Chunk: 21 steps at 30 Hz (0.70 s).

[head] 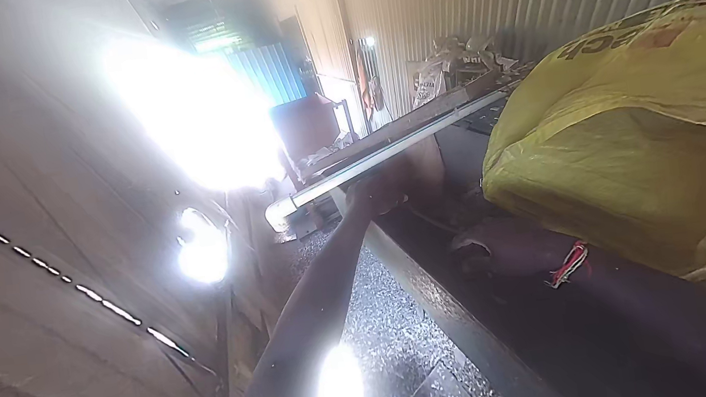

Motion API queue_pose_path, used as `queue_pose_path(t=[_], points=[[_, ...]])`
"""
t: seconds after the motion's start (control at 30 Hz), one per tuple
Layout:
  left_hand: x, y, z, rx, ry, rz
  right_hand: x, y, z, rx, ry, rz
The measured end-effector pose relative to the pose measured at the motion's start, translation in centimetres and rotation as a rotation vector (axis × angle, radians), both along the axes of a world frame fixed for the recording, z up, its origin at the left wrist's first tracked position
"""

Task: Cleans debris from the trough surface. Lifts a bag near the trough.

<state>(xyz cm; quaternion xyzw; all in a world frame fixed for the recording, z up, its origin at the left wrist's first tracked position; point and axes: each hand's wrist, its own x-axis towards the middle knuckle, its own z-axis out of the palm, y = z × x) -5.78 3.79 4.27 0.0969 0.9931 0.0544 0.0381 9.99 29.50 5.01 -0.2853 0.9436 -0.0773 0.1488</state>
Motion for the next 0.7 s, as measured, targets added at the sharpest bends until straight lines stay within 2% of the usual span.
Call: queue_pose_path(t=[0.57, 0.7], points=[[-0.2, -0.5, 0.0, 0.034, 0.008, -0.055, 0.1, 0.0, 0.1, 0.014, -0.001, -0.014], [-0.9, -0.7, -0.4, 0.038, -0.006, -0.009, 0.0, -0.1, 0.2, 0.012, -0.001, -0.02]])
